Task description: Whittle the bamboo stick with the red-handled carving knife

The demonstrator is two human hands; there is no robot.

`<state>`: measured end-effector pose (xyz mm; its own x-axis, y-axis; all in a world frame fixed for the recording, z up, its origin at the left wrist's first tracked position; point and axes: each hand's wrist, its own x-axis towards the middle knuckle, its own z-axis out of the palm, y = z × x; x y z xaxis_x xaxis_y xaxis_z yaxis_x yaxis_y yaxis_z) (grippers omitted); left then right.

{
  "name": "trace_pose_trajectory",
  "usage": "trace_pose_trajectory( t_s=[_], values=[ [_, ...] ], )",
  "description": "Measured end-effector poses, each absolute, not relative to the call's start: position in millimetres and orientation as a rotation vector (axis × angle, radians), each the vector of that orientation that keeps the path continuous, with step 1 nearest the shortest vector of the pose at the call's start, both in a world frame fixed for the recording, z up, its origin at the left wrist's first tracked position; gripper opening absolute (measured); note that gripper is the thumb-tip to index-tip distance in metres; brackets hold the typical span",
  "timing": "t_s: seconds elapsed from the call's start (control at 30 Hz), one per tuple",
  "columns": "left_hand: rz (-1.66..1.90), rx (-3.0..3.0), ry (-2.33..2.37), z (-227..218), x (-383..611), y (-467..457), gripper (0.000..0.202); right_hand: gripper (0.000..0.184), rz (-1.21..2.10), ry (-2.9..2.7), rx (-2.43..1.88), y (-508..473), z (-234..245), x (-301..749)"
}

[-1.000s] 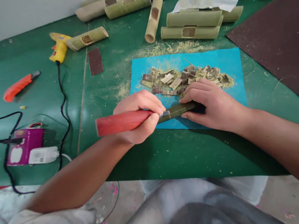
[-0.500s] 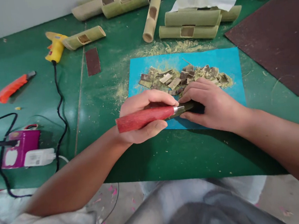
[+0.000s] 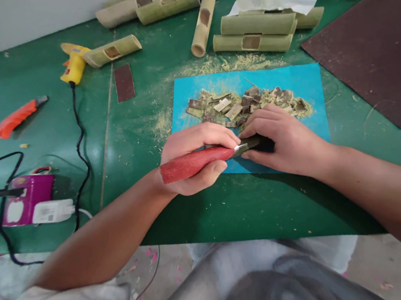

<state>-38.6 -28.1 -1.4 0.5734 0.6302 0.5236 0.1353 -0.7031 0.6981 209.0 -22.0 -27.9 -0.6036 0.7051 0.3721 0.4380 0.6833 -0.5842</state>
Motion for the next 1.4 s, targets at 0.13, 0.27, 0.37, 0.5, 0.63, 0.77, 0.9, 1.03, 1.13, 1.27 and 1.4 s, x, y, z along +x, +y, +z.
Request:
trace_pose_trajectory(
  t_s=[0.13, 0.27, 0.37, 0.5, 0.63, 0.77, 0.9, 1.03, 1.13, 1.27, 1.4],
  values=[
    [1.066, 2.178, 0.619, -1.4, -38.6, -28.8, 0.023, 0.009, 0.587, -2.299, -0.881, -22.4, -27.7, 209.6],
    [1.077, 2.176, 0.592, -2.4, -38.8, -28.7, 0.024, 0.01, 0.583, -2.298, -0.87, -22.6, -29.2, 209.4],
    [1.092, 2.204, 0.593, -3.4, -38.6, -27.5, 0.02, 0.009, 0.586, -2.297, -0.87, -22.5, -29.9, 209.2],
    [1.113, 2.222, 0.586, -4.0, -37.4, -26.1, 0.018, 0.009, 0.584, -2.295, -0.881, -23.4, -29.2, 209.4],
    [1.1, 2.194, 0.613, -4.3, -37.2, -26.5, 0.018, 0.01, 0.624, -2.309, -0.906, -24.7, -29.0, 209.7],
    [1.096, 2.215, 0.607, -5.5, -37.7, -27.3, 0.015, 0.008, 0.626, -2.304, -0.892, -24.3, -30.3, 210.0],
    [1.096, 2.259, 0.614, -5.7, -37.1, -28.0, 0.016, 0.009, 0.635, -2.306, -0.892, -24.0, -30.1, 210.5],
    [1.1, 2.245, 0.583, -6.1, -36.8, -26.8, 0.019, 0.009, 0.644, -2.304, -0.903, -24.4, -29.4, 210.3],
    [1.1, 2.24, 0.584, -5.7, -36.8, -26.1, 0.021, 0.009, 0.653, -2.295, -0.914, -24.9, -29.4, 210.0],
    [1.121, 2.264, 0.591, -4.3, -36.2, -27.1, 0.019, 0.008, 0.643, -2.286, -0.909, -25.3, -29.8, 209.7],
    [1.12, 2.283, 0.607, -4.1, -35.3, -29.3, 0.018, 0.008, 0.64, -2.294, -0.912, -25.2, -30.2, 209.8]
  ],
)
